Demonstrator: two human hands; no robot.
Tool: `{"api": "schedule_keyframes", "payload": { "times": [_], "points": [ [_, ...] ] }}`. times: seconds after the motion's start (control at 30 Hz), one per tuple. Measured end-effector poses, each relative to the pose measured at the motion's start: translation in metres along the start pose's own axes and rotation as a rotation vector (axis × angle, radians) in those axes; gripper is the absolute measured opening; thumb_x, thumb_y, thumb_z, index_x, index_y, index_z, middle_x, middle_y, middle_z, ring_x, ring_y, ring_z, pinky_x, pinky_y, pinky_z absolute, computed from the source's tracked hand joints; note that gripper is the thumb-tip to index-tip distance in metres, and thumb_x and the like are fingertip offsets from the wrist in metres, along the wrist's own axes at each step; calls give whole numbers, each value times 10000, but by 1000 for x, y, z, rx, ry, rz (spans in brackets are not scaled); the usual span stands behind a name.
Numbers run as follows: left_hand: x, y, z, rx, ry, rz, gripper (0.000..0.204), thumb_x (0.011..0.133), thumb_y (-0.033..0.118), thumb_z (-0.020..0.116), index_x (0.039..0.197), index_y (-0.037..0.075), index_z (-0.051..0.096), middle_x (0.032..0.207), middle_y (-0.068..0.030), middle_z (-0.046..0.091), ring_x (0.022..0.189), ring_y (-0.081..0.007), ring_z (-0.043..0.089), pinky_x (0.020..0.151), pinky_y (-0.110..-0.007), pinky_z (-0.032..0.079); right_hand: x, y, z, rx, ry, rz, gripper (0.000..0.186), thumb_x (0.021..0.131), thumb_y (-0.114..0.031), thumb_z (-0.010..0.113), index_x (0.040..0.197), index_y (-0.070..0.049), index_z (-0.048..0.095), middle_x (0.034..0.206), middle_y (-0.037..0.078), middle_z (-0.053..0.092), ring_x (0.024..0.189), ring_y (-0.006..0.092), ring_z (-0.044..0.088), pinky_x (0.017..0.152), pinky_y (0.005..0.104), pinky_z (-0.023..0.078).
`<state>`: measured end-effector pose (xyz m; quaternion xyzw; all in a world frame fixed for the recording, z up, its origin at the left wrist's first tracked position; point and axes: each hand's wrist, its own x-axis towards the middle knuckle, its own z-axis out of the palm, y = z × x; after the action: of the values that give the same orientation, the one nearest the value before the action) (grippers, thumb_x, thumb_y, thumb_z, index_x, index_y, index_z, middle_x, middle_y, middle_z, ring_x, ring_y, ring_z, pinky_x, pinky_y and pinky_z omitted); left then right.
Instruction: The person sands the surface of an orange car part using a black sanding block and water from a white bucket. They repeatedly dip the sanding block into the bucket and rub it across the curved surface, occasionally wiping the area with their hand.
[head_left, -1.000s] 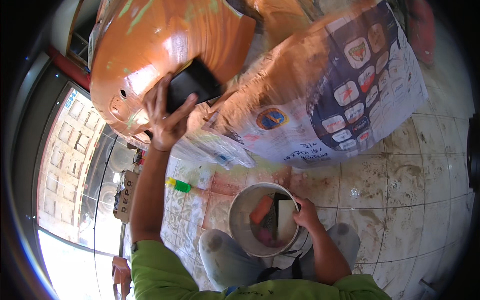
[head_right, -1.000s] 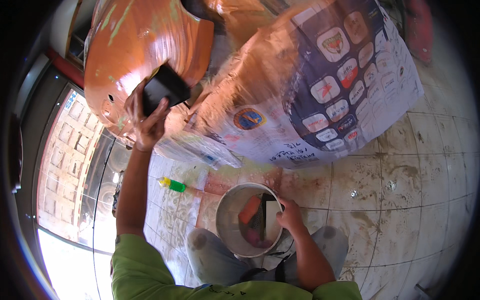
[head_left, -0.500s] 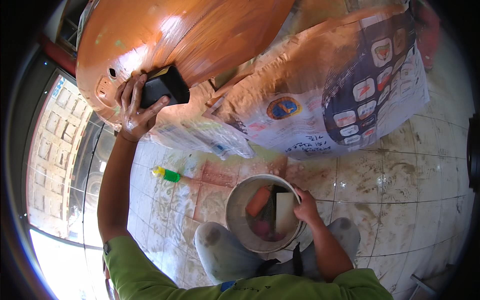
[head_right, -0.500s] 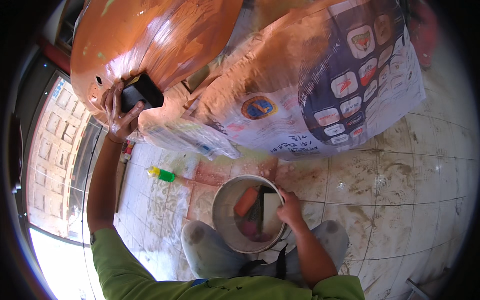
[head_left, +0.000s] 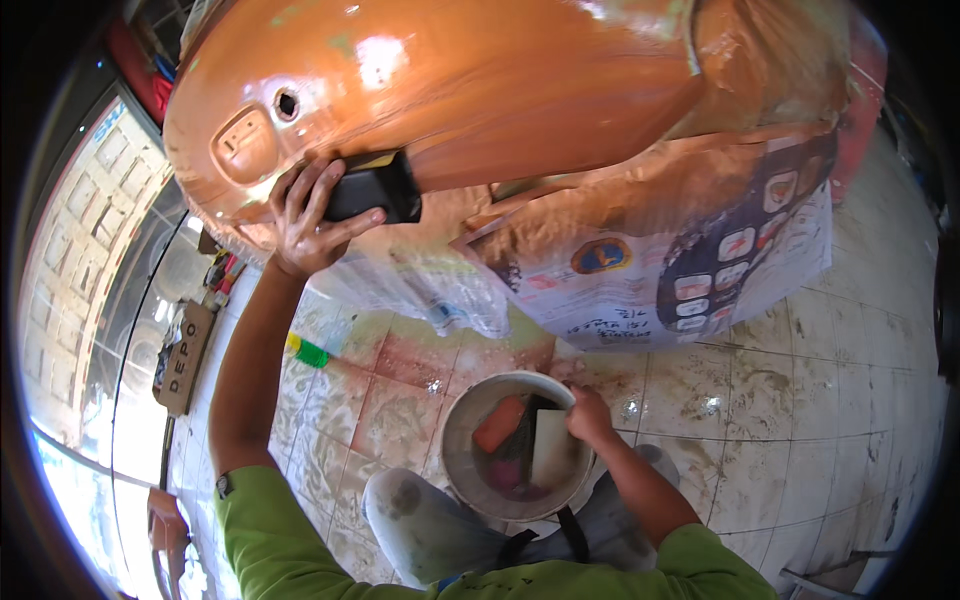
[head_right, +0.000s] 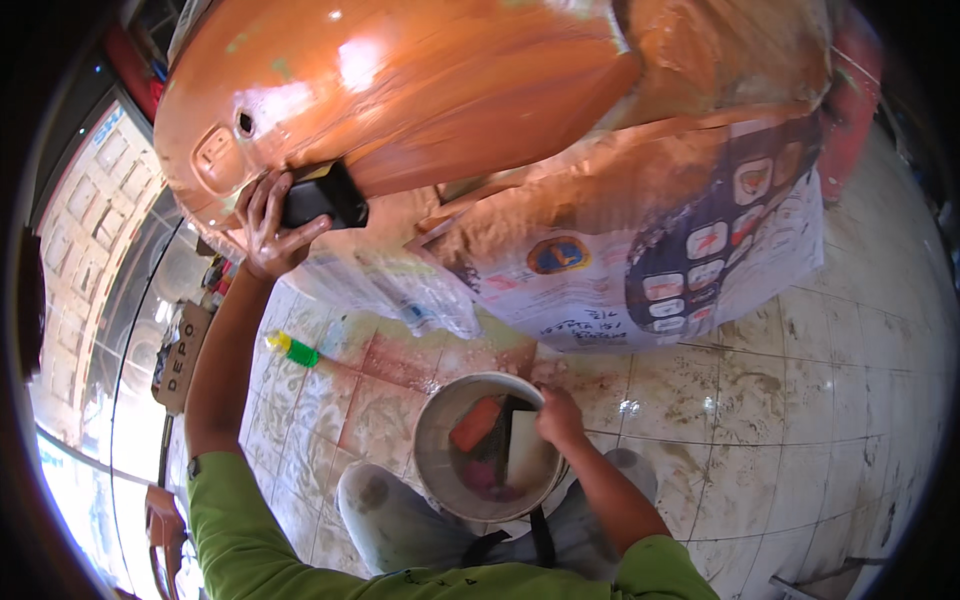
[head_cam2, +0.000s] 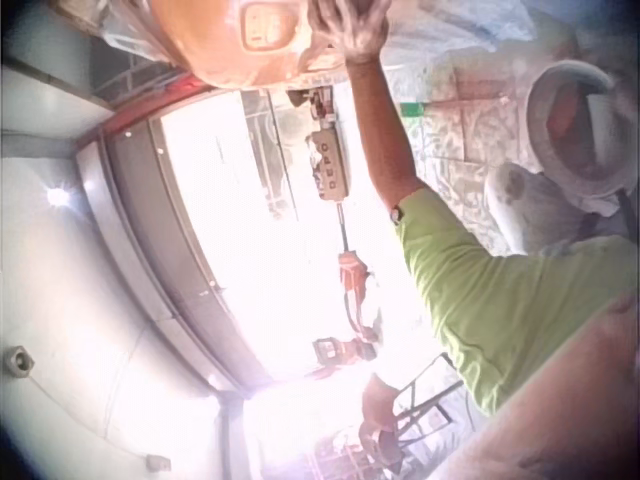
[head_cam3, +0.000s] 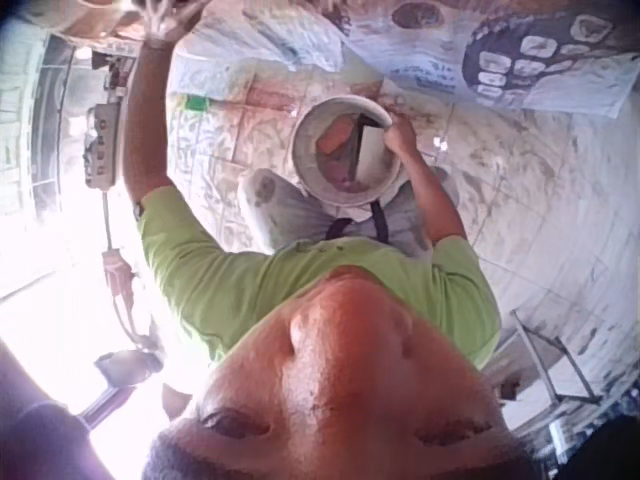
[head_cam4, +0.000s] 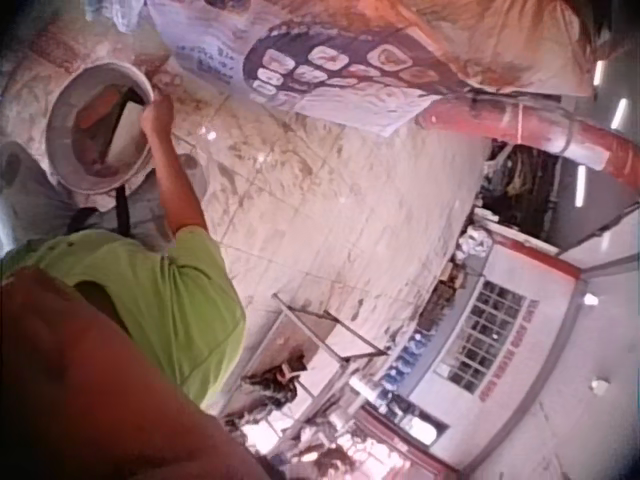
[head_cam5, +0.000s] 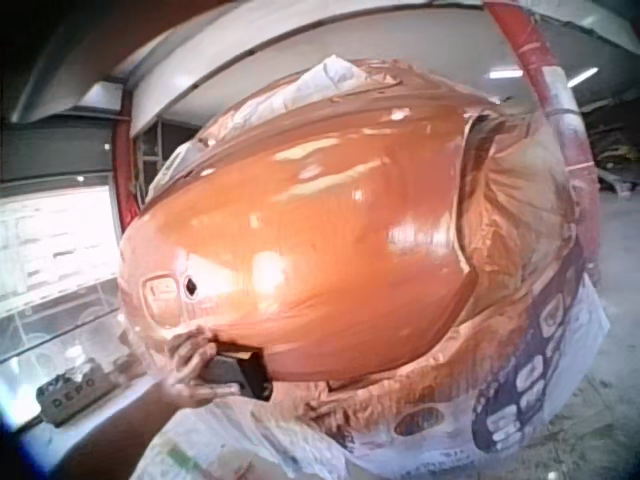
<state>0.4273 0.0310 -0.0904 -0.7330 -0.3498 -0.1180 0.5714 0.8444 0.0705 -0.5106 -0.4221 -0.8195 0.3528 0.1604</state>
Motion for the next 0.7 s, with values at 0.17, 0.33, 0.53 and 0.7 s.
{"api": "schedule_keyframes", "payload": {
  "times": [0.17,0.33,0.53,0.7],
  "points": [
    [42,29,-3,-92,-93,-158,606,746,153,716,1268,454,779,1529,-119,588,1371,-353,551,1157,-547,364,-2,-5,-12,-57,18,50,535,827,-65,650,1357,-139,670,1131,216,685,1099,428,665,946,510,560],
    [3,-15,-3,-26,-84,1,581,806,286,734,1337,519,709,1555,-73,597,1398,-304,586,1160,-515,407,6,6,-8,-30,36,-10,512,837,-80,655,1346,-135,671,1113,214,690,1058,431,682,927,511,569],
    [147,55,5,-98,-76,82,666,776,260,676,1418,435,686,1589,-54,571,1314,-275,626,1126,-484,440,4,-3,-21,-53,1,100,488,848,-104,651,1334,-142,678,1216,192,696,1119,412,676,961,503,566],
    [265,110,32,-229,45,40,466,887,248,642,1329,342,758,1579,-29,547,1386,-261,559,1150,-486,422,-2,-3,-23,55,25,106,478,868,-95,633,1337,-166,686,1155,219,692,1091,432,675,946,528,562]
  ]
}}
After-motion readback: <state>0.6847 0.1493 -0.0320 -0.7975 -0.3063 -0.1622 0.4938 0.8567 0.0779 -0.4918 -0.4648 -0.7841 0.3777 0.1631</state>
